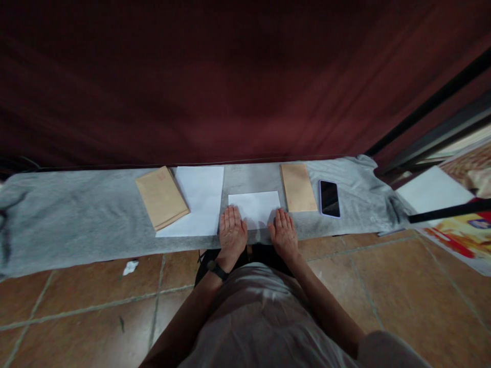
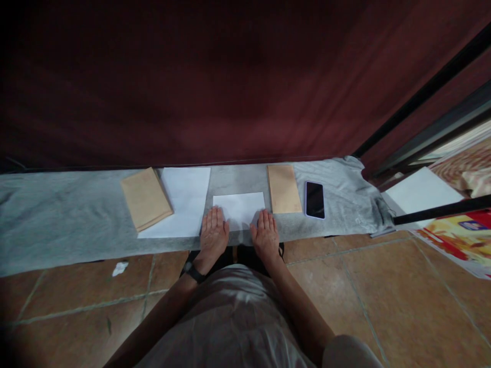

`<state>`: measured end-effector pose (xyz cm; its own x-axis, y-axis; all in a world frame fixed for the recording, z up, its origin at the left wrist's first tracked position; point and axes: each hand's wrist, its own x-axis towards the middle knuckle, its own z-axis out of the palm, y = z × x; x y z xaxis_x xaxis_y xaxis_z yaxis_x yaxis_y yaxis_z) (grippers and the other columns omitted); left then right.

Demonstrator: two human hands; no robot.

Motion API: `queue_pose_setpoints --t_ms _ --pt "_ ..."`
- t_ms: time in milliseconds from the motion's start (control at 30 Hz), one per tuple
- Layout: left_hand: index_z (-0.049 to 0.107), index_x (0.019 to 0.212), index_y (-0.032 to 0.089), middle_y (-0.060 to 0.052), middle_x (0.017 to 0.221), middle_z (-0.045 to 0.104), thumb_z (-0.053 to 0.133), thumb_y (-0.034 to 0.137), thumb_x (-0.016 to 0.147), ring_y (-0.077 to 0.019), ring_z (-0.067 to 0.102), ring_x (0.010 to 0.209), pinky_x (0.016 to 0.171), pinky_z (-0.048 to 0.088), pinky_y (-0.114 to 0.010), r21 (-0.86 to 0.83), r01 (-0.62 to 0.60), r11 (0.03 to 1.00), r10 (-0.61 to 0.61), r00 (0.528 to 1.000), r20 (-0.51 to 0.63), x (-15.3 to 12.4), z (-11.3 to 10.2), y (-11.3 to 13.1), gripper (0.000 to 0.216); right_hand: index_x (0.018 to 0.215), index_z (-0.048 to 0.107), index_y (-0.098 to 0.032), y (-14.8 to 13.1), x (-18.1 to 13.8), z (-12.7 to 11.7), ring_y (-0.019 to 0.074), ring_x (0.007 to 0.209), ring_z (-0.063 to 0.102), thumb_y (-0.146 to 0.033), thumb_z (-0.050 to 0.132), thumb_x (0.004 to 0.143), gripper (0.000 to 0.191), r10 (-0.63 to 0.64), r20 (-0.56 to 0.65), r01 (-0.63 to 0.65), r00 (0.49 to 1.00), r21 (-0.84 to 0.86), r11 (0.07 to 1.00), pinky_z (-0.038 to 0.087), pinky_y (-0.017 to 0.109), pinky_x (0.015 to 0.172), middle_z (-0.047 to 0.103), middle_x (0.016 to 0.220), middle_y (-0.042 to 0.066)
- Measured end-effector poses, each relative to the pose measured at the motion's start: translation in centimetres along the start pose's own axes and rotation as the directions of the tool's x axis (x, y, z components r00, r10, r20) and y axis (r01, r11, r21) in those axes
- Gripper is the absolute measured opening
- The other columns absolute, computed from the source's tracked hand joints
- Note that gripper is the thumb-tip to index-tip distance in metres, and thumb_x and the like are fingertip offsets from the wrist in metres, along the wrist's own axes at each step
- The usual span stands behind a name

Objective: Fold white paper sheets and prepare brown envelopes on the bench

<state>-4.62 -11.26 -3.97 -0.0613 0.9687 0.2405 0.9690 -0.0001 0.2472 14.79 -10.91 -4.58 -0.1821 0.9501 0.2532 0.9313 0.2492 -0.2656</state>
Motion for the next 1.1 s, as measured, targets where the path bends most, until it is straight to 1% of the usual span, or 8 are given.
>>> queue_pose_setpoints --t_ms 167,300,433,633,800,933,1033,1100 --pt "0.025 0.158 0.005 -0.018 0.164 0.029 0.032 0.023 0.101 -0.0257 0.02 0.155 0.126 0.025 -0.049 -0.052 -0.188 0.981 0.193 0.974 0.12 1.8 0.6 1.6 0.06 0.153 0.042 -0.011 -1.9 3.2 0.0 0.0285 0.15 0.033 -0.037 0.03 0.107 0.053 -0.136 0.053 0.129 0.989 0.119 0.984 0.029 0.049 0.121 0.041 0.159 0.015" --pt "0.029 0.156 0.004 -0.019 0.164 0.03 0.032 0.018 0.098 -0.0259 0.02 0.155 0.126 0.024 -0.047 -0.055 -0.254 0.966 0.26 0.944 0.202 3.0 1.6 2.0 0.06 0.151 0.045 -0.015 -3.0 5.4 0.8 0.0266 0.148 0.036 -0.035 0.032 0.107 0.051 -0.188 0.121 0.168 0.975 0.156 0.973 0.028 0.05 0.122 0.046 0.156 0.013" --pt "0.028 0.157 0.005 -0.019 0.163 0.031 0.032 0.017 0.098 -0.0254 0.021 0.155 0.126 0.024 -0.049 -0.052 -0.231 0.971 0.237 0.955 0.18 3.1 1.9 1.4 0.06 0.152 0.043 -0.015 -2.7 5.6 1.6 0.027 0.148 0.035 -0.035 0.036 0.106 0.052 -0.162 0.122 0.147 0.979 0.118 0.982 0.027 0.051 0.122 0.045 0.157 0.014" --pt "0.031 0.154 0.001 -0.021 0.163 0.029 0.034 0.026 0.101 -0.0273 0.021 0.154 0.125 0.025 -0.048 -0.01 -0.125 0.992 0.125 0.985 0.117 2.9 1.6 0.0 0.059 0.155 0.038 -0.009 -1.1 4.7 2.1 0.0278 0.148 0.035 -0.04 0.031 0.107 0.058 -0.074 0.056 0.07 0.996 0.07 0.995 0.028 0.048 0.121 0.041 0.159 0.017" --pt "0.03 0.155 0.002 -0.022 0.162 0.03 0.035 0.027 0.101 -0.0295 0.024 0.153 0.124 0.027 -0.051 0.007 -0.032 0.999 0.032 0.998 0.058 2.5 1.3 -1.1 0.06 0.154 0.036 -0.004 0.0 3.6 2.3 0.0305 0.148 0.036 -0.04 0.034 0.106 0.06 -0.022 0.003 0.022 1.0 0.034 0.999 0.031 0.049 0.119 0.04 0.158 0.021" --pt "0.027 0.156 0.001 -0.024 0.161 0.031 0.035 0.027 0.101 -0.0314 0.026 0.153 0.124 0.028 -0.054 -0.009 0.017 1.0 -0.017 1.0 0.015 2.2 1.0 -1.3 0.061 0.154 0.036 -0.003 0.1 3.1 2.0 0.0328 0.148 0.035 -0.041 0.035 0.106 0.061 0.025 -0.002 -0.025 1.0 0.02 0.999 0.032 0.051 0.118 0.039 0.158 0.024" --pt "0.027 0.156 0.001 -0.024 0.161 0.031 0.034 0.028 0.101 -0.0315 0.024 0.153 0.124 0.026 -0.055 -0.013 -0.002 1.0 0.003 1.0 0.012 2.8 0.8 -0.7 0.062 0.154 0.037 -0.002 -0.4 3.8 1.4 0.0323 0.149 0.033 -0.04 0.035 0.106 0.061 0.026 0.022 -0.026 0.999 0.028 0.999 0.029 0.05 0.12 0.038 0.159 0.023" --pt "0.026 0.156 0.002 -0.022 0.162 0.031 0.033 0.028 0.101 -0.0298 0.022 0.154 0.125 0.025 -0.053 -0.028 -0.074 0.997 0.075 0.996 0.046 3.5 0.9 0.0 0.062 0.154 0.038 -0.004 -1.0 4.9 1.1 0.0302 0.15 0.032 -0.039 0.033 0.107 0.059 -0.023 0.053 0.02 0.998 0.06 0.998 0.029 0.048 0.121 0.038 0.159 0.02"
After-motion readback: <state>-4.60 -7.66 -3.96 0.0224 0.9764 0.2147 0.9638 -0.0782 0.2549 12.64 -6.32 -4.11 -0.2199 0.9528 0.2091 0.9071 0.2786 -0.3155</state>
